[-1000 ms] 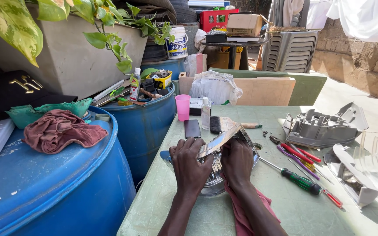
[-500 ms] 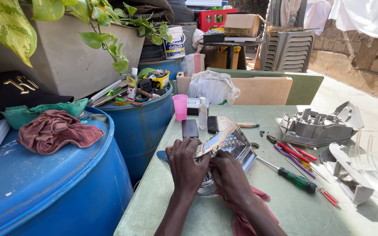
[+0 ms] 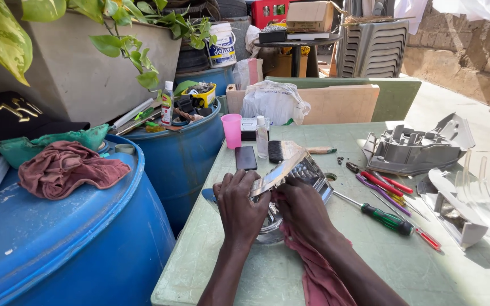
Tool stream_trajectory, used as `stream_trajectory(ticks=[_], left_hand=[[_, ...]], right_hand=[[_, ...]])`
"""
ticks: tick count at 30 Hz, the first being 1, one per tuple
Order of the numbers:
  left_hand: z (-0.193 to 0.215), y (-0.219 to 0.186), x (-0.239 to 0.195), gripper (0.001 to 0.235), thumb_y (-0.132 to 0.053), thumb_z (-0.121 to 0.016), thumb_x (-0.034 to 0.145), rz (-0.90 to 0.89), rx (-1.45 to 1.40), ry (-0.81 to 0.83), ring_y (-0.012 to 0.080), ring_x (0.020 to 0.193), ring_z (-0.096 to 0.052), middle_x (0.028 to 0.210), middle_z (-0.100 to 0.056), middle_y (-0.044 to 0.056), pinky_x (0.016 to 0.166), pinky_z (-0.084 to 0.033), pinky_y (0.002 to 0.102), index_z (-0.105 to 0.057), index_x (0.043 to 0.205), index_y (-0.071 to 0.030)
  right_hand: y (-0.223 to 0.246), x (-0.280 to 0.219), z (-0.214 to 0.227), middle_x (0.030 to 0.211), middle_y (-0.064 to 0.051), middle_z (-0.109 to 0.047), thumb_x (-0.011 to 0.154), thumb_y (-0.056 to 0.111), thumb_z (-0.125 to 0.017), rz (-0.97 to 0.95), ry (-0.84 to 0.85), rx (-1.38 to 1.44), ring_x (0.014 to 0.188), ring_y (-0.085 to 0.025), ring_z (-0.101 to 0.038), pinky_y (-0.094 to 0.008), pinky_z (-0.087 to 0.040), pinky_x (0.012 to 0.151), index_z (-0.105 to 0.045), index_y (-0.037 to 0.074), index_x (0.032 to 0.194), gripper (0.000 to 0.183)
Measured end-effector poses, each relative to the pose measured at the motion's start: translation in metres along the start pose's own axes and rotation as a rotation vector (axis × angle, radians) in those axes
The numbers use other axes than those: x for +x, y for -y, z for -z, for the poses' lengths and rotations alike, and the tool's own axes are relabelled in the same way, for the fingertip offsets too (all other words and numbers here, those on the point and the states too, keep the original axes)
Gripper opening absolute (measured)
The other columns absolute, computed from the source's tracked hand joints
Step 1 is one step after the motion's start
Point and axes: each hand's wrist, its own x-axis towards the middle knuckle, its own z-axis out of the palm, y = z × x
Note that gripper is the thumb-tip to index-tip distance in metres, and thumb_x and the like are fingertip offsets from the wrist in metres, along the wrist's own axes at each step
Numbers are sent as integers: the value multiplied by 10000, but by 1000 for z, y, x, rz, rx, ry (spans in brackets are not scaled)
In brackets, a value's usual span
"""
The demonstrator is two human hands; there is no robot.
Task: Cleaning and inspecting a car headlight reflector with a cloth and screwdriver
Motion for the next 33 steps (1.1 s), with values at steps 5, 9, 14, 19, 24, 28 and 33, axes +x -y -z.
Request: stream_trajectory(ticks=[5, 9, 14, 19, 24, 28, 33], left_hand=[[5, 0, 3, 125, -215, -699, 678, 2, -1, 13, 270, 753, -586, 685, -522, 29, 806, -394, 368, -621, 763, -167], [0, 4, 3, 112, -211, -687, 688, 9, -7, 23, 261, 760, -593, 695, -536, 23, 805, -388, 367, -626, 772, -170], [-1, 1, 4, 126, -215, -691, 671, 19, -20, 22, 261, 750, -589, 687, -526, 20, 801, -391, 374, -628, 769, -167], [0, 4, 1, 110, -213, -672, 674, 29, -14, 27, 272, 745, -586, 688, -530, 26, 788, -390, 368, -628, 767, -172], [-1, 3, 0, 125, -201, -666, 659, 14, 2, -20, 265, 742, -587, 679, -528, 17, 798, -392, 377, -640, 775, -163], [-7, 8, 3, 152, -215, -675, 654, -20, 6, -30, 277, 756, -584, 692, -534, 29, 804, -399, 387, -637, 791, -161], [-10, 10, 2, 154, -227, -701, 719, 0, 107, 16, 311, 839, -560, 827, -653, 31, 776, -362, 471, -652, 829, -131]], right_hand=[[-1, 6, -14, 848, -186, -652, 785, 140, -623, -57, -61, 25, 866, -428, -654, -502, -538, 701, -711, 53, 884, 158], [-11, 3, -24, 813, -138, -671, 693, 131, -650, 81, 48, 110, 872, -400, -673, -491, -534, 732, -728, 99, 849, 177], [-14, 14, -22, 776, -171, -665, 711, 146, -670, -161, -169, 189, 823, -436, -654, -518, -523, 666, -748, 111, 867, 178], [1, -1, -8, 752, -121, -675, 664, 135, -667, -89, -27, 310, 798, -417, -675, -489, -542, 650, -766, 185, 806, 180], [-34, -13, 24, 892, -164, -663, 742, 171, -663, -208, -171, 103, 873, -432, -644, -522, -531, 715, -738, 178, 941, 213], [-3, -28, 30, 909, -147, -657, 799, 170, -638, -260, -152, 72, 889, -436, -658, -532, -531, 725, -709, 188, 1021, 234], [51, -52, 25, 720, -35, -719, 885, 148, -602, -183, -124, 316, 627, -185, -660, -316, -470, 622, -704, 133, 928, 112]])
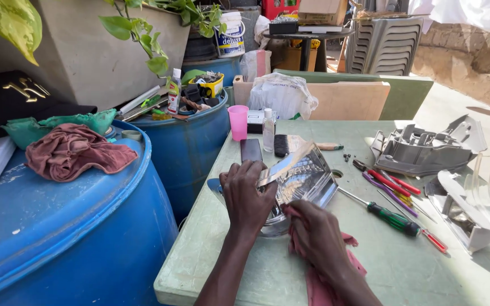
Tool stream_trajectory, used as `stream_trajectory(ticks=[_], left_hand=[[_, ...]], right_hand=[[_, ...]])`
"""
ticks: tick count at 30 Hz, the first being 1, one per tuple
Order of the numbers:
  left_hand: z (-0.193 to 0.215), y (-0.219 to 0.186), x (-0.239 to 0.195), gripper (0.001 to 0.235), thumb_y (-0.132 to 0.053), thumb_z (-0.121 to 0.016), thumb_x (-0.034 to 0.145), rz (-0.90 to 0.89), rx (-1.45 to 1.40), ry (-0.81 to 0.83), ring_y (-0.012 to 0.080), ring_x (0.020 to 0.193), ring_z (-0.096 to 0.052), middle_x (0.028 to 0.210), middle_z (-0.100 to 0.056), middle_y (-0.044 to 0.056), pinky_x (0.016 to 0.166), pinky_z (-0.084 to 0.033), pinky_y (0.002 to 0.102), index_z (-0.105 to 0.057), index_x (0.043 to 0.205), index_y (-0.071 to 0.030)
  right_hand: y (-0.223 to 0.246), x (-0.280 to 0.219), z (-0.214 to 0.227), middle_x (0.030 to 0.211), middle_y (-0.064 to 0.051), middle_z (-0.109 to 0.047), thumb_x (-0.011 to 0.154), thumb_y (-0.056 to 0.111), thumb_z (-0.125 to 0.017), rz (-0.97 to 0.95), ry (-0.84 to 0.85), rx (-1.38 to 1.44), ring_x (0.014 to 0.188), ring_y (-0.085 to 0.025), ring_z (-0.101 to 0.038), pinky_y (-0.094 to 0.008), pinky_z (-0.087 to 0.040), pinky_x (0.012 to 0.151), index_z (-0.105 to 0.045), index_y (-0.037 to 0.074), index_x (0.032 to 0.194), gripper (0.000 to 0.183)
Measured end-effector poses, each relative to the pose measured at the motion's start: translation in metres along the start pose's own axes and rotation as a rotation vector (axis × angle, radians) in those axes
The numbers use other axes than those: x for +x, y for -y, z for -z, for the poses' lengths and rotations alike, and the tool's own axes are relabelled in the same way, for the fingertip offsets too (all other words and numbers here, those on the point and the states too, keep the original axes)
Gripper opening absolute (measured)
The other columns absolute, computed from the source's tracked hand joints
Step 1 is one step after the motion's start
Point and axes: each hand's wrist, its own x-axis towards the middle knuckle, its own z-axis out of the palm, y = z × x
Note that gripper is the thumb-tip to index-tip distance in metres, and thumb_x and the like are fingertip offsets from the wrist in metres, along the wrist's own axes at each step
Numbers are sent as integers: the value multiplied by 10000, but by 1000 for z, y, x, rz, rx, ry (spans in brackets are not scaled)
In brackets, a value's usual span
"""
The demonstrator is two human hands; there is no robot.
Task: Cleaning and inspecting a car headlight reflector with a cloth and screwdriver
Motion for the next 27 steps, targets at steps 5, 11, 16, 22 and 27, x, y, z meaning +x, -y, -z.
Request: stream_trajectory(ticks=[5, 11, 16, 22, 27], left_hand=[[-2, 1, -3, 171, -228, -713, 711, -8, -6, 9, 298, 846, -560, 850, -660, 27, 777, -358, 458, -660, 846, -137], [-2, 0, -1, 152, -239, -708, 715, -13, -6, -7, 305, 842, -555, 841, -655, 21, 781, -351, 462, -651, 826, -152], [-3, 1, -2, 172, -255, -708, 716, -36, 14, -37, 315, 832, -553, 830, -636, 30, 748, -350, 458, -656, 842, -150], [1, 1, -5, 171, -249, -687, 711, -42, -6, -16, 312, 824, -554, 819, -639, 29, 721, -337, 454, -656, 844, -146], [1, 1, -4, 157, -232, -687, 714, -51, 2, -21, 307, 822, -555, 824, -642, 14, 733, -353, 449, -649, 848, -157]], right_hand=[[-26, 4, 5, 801, -14, -678, 824, 54, -586, 84, -9, -70, 673, -193, -647, -320, -447, 612, -720, 116, 996, 226], [-20, -2, -3, 810, -20, -667, 835, 64, -597, 205, -4, -96, 612, -215, -659, -352, -483, 571, -718, 105, 1030, 234], [-20, -5, -8, 795, -17, -663, 869, 130, -655, 111, -68, -183, 634, -191, -634, -361, -473, 573, -719, 93, 1016, 164], [-27, -7, -2, 809, 11, -688, 784, 80, -654, 118, 74, -58, 671, -178, -660, -310, -468, 626, -762, 136, 1019, 265], [-12, -15, -13, 791, 7, -665, 728, 37, -624, 165, 117, -142, 595, -275, -649, -377, -444, 528, -743, 193, 1043, 371]])
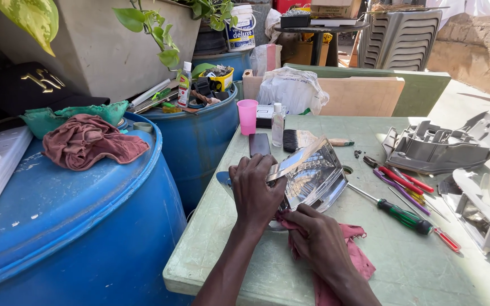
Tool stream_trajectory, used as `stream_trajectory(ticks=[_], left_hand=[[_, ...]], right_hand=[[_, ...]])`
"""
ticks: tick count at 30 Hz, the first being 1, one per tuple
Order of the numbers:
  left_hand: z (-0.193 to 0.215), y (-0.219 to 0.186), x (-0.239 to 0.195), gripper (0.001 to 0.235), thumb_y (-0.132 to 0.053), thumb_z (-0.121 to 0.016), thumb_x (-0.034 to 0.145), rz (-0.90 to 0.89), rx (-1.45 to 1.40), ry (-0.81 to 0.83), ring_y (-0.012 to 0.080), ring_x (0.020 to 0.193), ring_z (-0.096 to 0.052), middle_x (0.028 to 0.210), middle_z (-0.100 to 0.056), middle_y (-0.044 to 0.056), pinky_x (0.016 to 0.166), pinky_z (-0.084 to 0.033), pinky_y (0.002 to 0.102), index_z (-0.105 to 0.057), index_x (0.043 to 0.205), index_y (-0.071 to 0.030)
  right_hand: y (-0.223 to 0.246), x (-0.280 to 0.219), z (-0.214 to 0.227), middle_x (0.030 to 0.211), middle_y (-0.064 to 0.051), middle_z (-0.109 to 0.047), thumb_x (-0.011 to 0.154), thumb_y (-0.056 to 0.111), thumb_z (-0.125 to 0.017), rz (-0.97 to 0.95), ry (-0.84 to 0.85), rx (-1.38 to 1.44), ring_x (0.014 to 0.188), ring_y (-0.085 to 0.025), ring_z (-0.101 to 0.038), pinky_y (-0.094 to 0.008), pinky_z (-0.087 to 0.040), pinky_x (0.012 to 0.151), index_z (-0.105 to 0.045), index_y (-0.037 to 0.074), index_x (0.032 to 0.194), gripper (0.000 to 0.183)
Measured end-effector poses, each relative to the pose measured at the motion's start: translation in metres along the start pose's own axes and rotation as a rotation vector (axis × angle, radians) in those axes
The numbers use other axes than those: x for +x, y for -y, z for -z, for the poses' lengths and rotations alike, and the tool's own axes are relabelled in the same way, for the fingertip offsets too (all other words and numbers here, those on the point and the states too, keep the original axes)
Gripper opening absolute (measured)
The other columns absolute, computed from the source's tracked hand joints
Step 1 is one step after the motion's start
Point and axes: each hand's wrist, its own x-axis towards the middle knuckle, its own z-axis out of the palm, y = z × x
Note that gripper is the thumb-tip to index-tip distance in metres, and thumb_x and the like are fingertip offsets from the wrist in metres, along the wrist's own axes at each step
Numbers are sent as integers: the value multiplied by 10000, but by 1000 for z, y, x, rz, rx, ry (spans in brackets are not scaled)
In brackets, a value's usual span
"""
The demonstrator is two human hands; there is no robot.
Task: Cleaning and inspecting a car headlight reflector with a cloth and screwdriver
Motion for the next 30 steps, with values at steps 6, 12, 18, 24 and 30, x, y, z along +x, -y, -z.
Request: stream_trajectory(ticks=[6, 12, 18, 24, 30], left_hand=[[18, 5, 11, 255, -389, -659, 826, -73, 17, 251, 309, 805, -624, 839, -675, 40, 721, -410, 481, -642, 892, -144], [29, -6, 52, 428, -532, -647, 776, 16, 15, 671, 292, 606, -618, 668, -699, 103, 611, -453, 485, -792, 918, -156], [10, -8, 33, 531, -591, -536, 887, 208, 43, 533, 425, 851, -661, 892, -720, 169, 747, -483, 541, -709, 943, -92], [28, -11, 22, 707, -626, -518, 844, 346, -107, 656, 381, 1122, -617, 1216, -669, 180, 859, -465, 471, -618, 1261, -64], [75, -24, 1, 594, -246, -680, 781, 341, -487, 799, 152, 840, -728, 1096, -766, 24, 657, -570, 307, -567, 1358, -155]], right_hand=[[-17, -7, 5, 851, -68, -764, 879, 74, -671, -462, -60, 710, 833, -116, -671, -230, -499, 751, -770, -8, 925, 137], [2, -6, 23, 1059, -326, -652, 946, -31, -495, -862, -162, 1136, 698, -544, -719, -490, -570, 651, -545, -12, 1151, 212], [-23, -23, 6, 906, -109, -737, 911, 27, -596, -479, -315, 754, 875, -162, -692, -267, -553, 851, -699, -1, 1009, 145], [-15, -22, 13, 869, -101, -728, 858, -5, -688, -505, -439, 687, 856, -155, -673, -255, -557, 846, -723, -16, 915, 68], [-21, -22, 11, 843, -79, -727, 872, 6, -670, -481, -482, 632, 817, -137, -681, -234, -551, 789, -724, 8, 923, 75]])
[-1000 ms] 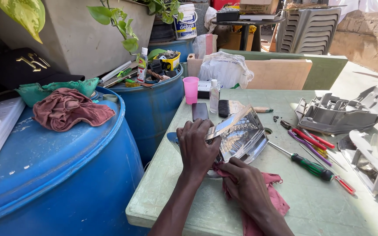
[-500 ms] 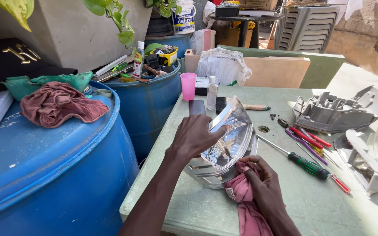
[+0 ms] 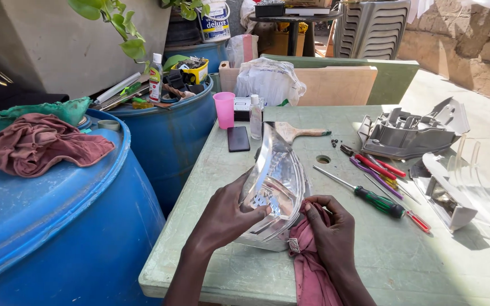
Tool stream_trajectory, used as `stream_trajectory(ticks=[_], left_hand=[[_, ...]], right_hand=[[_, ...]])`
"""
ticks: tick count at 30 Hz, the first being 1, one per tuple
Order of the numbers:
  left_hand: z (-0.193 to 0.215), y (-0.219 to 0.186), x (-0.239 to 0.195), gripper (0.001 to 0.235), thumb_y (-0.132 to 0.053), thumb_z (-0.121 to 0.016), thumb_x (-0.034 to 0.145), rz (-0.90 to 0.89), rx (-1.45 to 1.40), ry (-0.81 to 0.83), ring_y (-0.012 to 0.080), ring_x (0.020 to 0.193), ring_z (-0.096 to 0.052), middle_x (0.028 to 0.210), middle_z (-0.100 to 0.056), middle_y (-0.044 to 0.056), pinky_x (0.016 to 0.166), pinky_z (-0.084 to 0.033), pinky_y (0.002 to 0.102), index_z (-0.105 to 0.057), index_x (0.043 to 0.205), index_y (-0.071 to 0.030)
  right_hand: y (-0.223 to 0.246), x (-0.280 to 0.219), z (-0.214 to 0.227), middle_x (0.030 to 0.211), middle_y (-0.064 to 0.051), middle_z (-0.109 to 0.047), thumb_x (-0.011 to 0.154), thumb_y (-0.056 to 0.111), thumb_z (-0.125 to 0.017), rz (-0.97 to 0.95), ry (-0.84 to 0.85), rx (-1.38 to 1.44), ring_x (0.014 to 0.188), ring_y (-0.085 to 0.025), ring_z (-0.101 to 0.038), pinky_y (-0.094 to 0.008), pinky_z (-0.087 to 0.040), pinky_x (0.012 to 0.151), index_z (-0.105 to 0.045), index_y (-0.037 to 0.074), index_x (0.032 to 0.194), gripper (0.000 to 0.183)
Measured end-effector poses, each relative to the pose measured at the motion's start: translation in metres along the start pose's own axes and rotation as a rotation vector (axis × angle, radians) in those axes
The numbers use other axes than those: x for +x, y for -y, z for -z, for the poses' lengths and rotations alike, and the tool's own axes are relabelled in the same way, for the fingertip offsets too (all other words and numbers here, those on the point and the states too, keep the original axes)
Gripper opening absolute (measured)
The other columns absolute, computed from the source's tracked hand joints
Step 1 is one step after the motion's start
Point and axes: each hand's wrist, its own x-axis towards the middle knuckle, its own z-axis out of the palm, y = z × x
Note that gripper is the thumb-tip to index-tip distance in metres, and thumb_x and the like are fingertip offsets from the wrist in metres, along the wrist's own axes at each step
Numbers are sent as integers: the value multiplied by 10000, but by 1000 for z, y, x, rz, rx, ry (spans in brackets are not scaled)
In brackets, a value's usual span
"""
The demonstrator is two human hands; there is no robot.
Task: Cleaning and inspecting a car headlight reflector with a cloth and screwdriver
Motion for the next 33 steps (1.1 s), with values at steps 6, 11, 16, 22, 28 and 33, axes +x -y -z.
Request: stream_trajectory(ticks=[6, 11, 16, 22, 28, 33], left_hand=[[1, 21, -12, 780, -209, -761, 736, -40, -297, 74, 225, 1152, -704, 1290, -687, 103, 907, -613, 331, -436, 1438, -107], [-39, 41, -9, 686, -199, -771, 739, 5, -439, -121, 222, 1127, -726, 1234, -725, 103, 970, -600, 324, -518, 1366, -85], [-81, 52, 1, 793, -201, -796, 720, 49, -506, -252, 216, 1166, -688, 1341, -652, 80, 982, -600, 306, -462, 1433, -106], [-112, 56, 0, 492, -99, -821, 701, 288, -798, -456, 206, 971, -756, 1030, -770, 105, 841, -617, 301, -676, 1168, -47], [-115, 55, 0, 526, -171, -814, 714, 224, -755, -524, 165, 985, -739, 1078, -776, 84, 853, -605, 282, -663, 1210, -78], [-117, 69, 5, 417, -229, -820, 729, 220, -569, -524, 102, 882, -728, 983, -799, 36, 778, -586, 266, -699, 1109, -109]], right_hand=[[-1, 0, -3, 887, -95, -753, 858, -5, -676, 23, 34, 33, 859, -144, -713, -224, -564, 825, -717, 1, 957, 107], [13, -7, -3, 884, -85, -749, 869, 19, -679, 63, -85, -45, 872, -143, -723, -232, -572, 820, -702, 25, 937, 73], [13, -9, 3, 926, -88, -729, 863, 15, -679, 50, -181, -52, 920, -153, -717, -247, -577, 854, -688, 28, 977, 115], [14, -12, 8, 846, -32, -729, 818, 55, -708, 125, -85, -274, 816, -132, -699, -252, -544, 750, -725, 74, 885, 72], [5, -30, 13, 836, 14, -673, 764, 36, -686, 177, 129, -478, 793, -125, -659, -264, -496, 723, -762, 84, 846, 122], [5, -19, 11, 795, -4, -700, 701, 4, -625, 236, 135, -557, 781, -168, -650, -310, -497, 676, -708, 102, 774, 148]])
